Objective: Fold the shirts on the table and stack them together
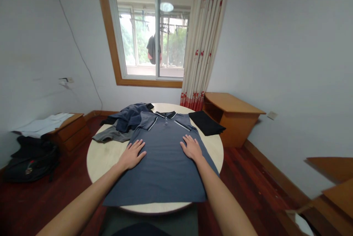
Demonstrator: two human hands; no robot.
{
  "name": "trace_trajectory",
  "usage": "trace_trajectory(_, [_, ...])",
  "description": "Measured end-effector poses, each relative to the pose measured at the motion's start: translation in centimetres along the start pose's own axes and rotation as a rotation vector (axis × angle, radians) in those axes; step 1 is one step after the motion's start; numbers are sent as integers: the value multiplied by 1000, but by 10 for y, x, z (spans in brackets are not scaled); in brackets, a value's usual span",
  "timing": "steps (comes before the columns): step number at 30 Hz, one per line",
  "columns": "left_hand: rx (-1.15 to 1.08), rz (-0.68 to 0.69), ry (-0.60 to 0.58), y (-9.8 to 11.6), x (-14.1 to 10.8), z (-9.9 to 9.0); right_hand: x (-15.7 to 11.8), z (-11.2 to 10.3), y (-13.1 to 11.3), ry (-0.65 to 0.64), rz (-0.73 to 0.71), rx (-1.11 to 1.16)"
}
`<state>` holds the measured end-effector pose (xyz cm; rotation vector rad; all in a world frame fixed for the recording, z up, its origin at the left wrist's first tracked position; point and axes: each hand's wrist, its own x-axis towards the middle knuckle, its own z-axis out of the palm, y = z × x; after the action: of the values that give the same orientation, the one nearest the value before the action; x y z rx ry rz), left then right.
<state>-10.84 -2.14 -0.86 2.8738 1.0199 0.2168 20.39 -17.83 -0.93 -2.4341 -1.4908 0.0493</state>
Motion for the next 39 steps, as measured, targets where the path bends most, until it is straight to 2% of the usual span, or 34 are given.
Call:
trace_trajectory(3, [0,-17,27,1,-6,-1,-2,0,20,29,32,-36])
trace_trajectory(8, [17,-141,104,1,-9,-2,-3,2,42,64,74,-55])
trace_trajectory(22, [36,-99,115,-7,-7,3,-5,-2,51,111,26,-65])
trace_trajectory(25, [65,-86,150,1,-8,0,-6,-5,39,99,66,-107])
trace_trajectory(27, [66,-35,159,16,-7,-2,-6,-7,21,91,76,-134])
trace_trajectory(31, [-24,120,86,59,-3,0,2,-5,-34,99,-18,-63])
trace_trajectory(34, [-79,152,26,82,1,5,14,3,-75,72,-104,21])
trace_trajectory(36, [-92,154,2,85,1,6,22,10,-90,37,-129,54])
trace_trajectory(39, [-97,178,-35,75,-6,3,29,16,-87,5,-113,62])
